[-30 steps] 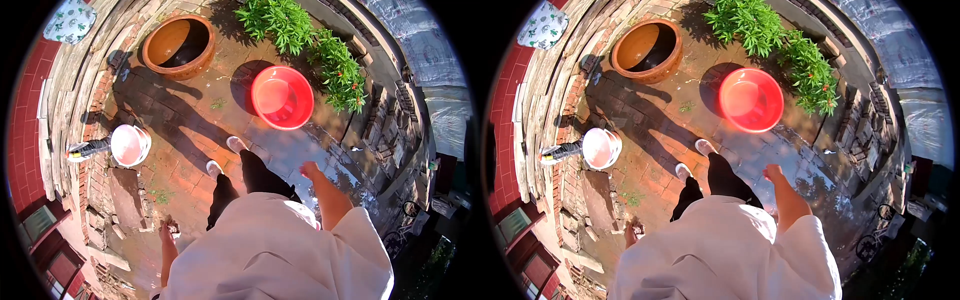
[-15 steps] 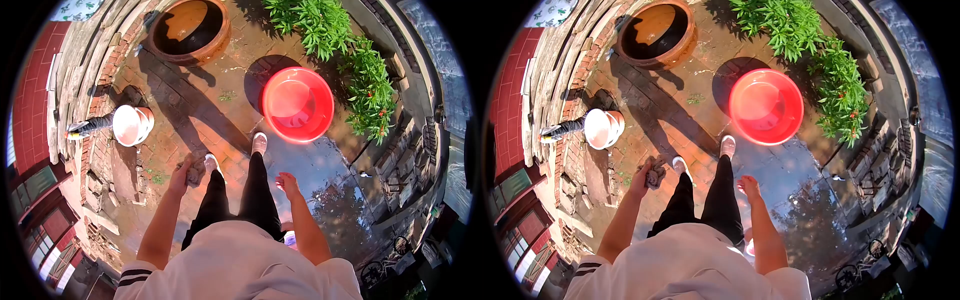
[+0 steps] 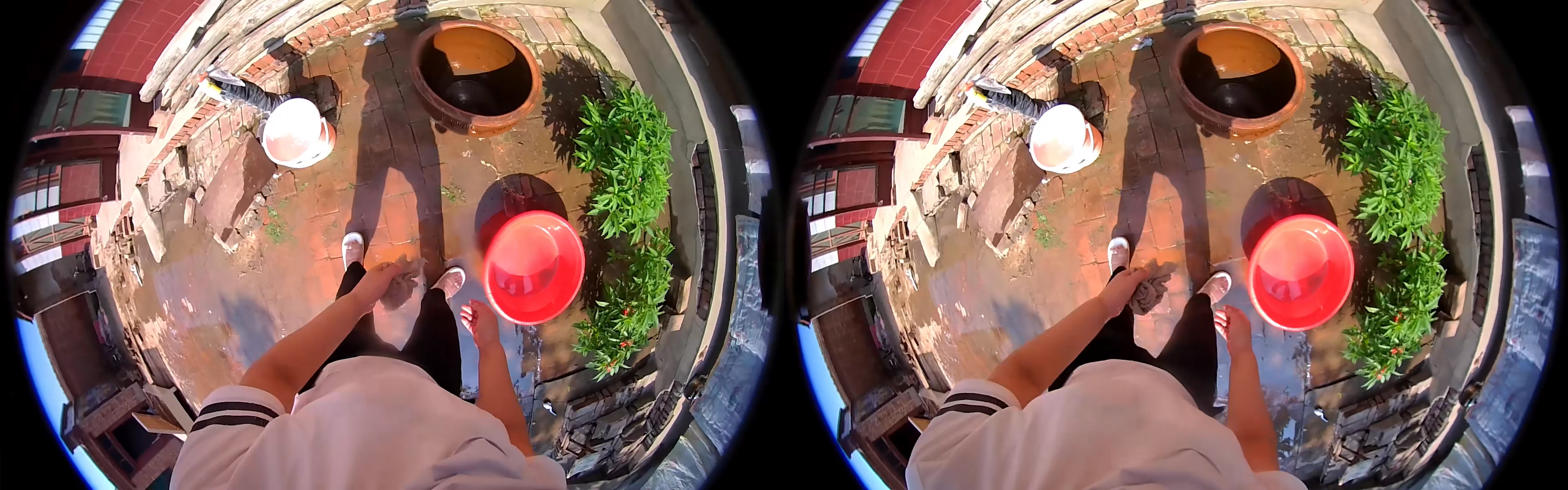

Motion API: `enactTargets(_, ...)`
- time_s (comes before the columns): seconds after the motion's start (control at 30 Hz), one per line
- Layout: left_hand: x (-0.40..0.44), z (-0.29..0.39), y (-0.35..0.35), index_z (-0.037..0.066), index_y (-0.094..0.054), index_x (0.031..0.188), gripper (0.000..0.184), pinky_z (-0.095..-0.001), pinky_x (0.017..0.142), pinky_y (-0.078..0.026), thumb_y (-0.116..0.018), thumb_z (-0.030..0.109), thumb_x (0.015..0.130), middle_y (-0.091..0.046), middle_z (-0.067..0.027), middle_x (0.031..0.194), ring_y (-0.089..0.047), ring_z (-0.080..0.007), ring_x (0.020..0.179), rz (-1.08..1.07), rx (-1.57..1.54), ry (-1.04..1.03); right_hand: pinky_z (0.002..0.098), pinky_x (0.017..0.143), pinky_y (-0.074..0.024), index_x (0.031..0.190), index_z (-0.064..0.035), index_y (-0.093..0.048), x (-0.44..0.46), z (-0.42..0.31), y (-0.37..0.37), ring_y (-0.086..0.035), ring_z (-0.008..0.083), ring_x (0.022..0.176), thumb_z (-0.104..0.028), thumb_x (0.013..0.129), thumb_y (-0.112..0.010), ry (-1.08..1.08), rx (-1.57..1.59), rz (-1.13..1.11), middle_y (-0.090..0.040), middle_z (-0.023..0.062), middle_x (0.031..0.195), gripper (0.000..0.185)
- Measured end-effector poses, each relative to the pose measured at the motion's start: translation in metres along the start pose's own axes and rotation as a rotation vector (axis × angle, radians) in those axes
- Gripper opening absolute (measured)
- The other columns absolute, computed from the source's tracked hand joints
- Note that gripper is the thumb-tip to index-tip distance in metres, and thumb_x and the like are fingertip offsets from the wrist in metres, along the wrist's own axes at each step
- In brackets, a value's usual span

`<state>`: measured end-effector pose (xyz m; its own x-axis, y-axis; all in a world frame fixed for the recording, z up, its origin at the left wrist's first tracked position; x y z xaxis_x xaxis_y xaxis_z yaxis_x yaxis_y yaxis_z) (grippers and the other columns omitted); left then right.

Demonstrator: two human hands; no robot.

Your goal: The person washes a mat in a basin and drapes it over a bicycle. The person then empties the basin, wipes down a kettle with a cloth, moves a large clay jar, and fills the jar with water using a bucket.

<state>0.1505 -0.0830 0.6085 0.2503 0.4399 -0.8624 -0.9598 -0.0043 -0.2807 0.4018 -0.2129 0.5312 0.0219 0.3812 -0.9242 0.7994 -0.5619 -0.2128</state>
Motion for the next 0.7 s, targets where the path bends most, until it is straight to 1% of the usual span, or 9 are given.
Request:
enactTargets(0.1,-0.013,0.034,0.088,-0.004,-0.054,0.104,0.033,-0.0304,0.069,-0.052,-0.046,0.025,0.092,-0.064,-0.0111,0.088,-0.064,-0.0201,0.074,0.124,-0.127,-0.129,0.0285,0.062,-0.0497,0.091,-0.0093,-0.054,0.003,0.001,-0.009,-0.058,0.0147,0.068,-0.02,0.083,-0.058,-0.035,-0.045,0.075,-0.059,0.0041,0.078,0.014)
enactTargets(0.2,-0.042,0.072,0.194,-0.004,-0.055,0.103,0.032,-0.0265,0.068,-0.05,-0.047,0.025,0.091,-0.064,-0.0099,0.087,-0.063,-0.0172,0.074,0.19,-0.212,-0.233,0.0265,0.052,-0.0479,0.087,-0.0105,-0.055,0.013,-0.001,-0.021,-0.055,0.0141,0.06,-0.016,0.08,-0.061,0.036,-0.207,0.252,-0.052,0.0012,0.068,0.01)
enactTargets(0.23,-0.049,0.077,0.24,-0.004,-0.055,0.104,0.032,-0.027,0.068,-0.05,-0.047,0.025,0.091,-0.064,-0.0104,0.088,-0.063,-0.0175,0.074,0.281,-0.194,-0.217,0.0259,0.05,-0.0469,0.085,-0.0107,-0.055,0.012,-0.004,-0.03,-0.054,0.0142,0.057,-0.015,0.08,-0.061,0.057,-0.27,0.306,-0.05,0.0008,0.067,0.01)
enactTargets(0.3,-0.057,0.069,0.342,-0.004,-0.055,0.104,0.034,-0.0279,0.067,-0.051,-0.048,0.027,0.091,-0.064,-0.0114,0.09,-0.063,-0.0181,0.073,0.463,-0.166,-0.176,0.025,0.045,-0.0451,0.084,-0.0106,-0.055,0.006,0.005,-0.062,-0.052,0.0144,0.053,-0.014,0.079,-0.062,0.069,-0.312,0.381,-0.049,0.0008,0.066,0.009)
enactTargets(0.37,-0.078,0.051,0.435,-0.004,-0.055,0.104,0.032,-0.0291,0.064,-0.051,-0.048,0.024,0.089,-0.063,-0.0128,0.092,-0.062,-0.0193,0.071,0.509,-0.28,-0.248,0.0244,0.041,-0.0434,0.083,-0.0098,-0.055,0.003,0.018,-0.089,-0.05,0.0147,0.049,-0.012,0.078,-0.062,0.042,-0.304,0.415,-0.05,0.0015,0.067,0.009)
enactTargets(0.43,-0.077,0.004,0.563,-0.003,-0.056,0.1,0.029,-0.0313,0.059,-0.05,-0.051,0.019,0.084,-0.062,-0.0136,0.089,-0.062,-0.0203,0.069,0.633,-0.396,-0.198,0.024,0.044,-0.0444,0.083,-0.0095,-0.055,0.029,0.041,-0.112,-0.051,0.0146,0.051,-0.012,0.077,-0.062,-0.004,-0.373,0.315,-0.05,0.0016,0.066,0.01)
enactTargets(0.5,-0.118,-0.021,0.632,-0.003,-0.058,0.09,0.023,-0.0314,0.052,-0.049,-0.053,0.018,0.081,-0.062,-0.0112,0.081,-0.062,-0.0189,0.065,0.756,-0.502,-0.179,0.0243,0.048,-0.0463,0.084,-0.0096,-0.055,0.035,0.041,-0.164,-0.052,0.0147,0.055,-0.012,0.077,-0.063,-0.019,-0.48,0.276,-0.051,0.0022,0.068,0.012)
enactTargets(0.57,-0.137,-0.04,0.69,-0.003,-0.058,0.089,0.023,-0.0279,0.049,-0.047,-0.054,0.019,0.082,-0.061,-0.0096,0.075,-0.06,-0.0165,0.06,0.676,-0.649,-0.213,0.0252,0.054,-0.0482,0.085,-0.0099,-0.054,0.02,0.028,-0.25,-0.055,0.0151,0.062,-0.013,0.077,-0.065,0.032,-0.623,0.29,-0.053,0.0031,0.072,0.014)
enactTargets(0.7,-0.194,-0.011,0.711,-0.003,-0.058,0.092,0.027,-0.0269,0.048,-0.046,-0.053,0.023,0.084,-0.061,-0.0093,0.073,-0.058,-0.0157,0.056,0.813,-0.713,-0.21,0.0291,0.057,-0.0504,0.099,-0.0076,-0.051,0.04,-0.004,-0.399,-0.058,0.0179,0.07,-0.015,0.079,-0.064,0.159,-0.777,0.087,-0.054,0.0049,0.085,0.026)
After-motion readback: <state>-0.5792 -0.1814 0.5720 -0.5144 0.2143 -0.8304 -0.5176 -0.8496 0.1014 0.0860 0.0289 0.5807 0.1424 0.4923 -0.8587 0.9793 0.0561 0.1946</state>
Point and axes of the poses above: each hand's wrist, its own x-axis towards the middle knuckle, its own y-axis out of the back of the hand, z = x × y, the point moved 7 cm from there along x, towards the middle knuckle
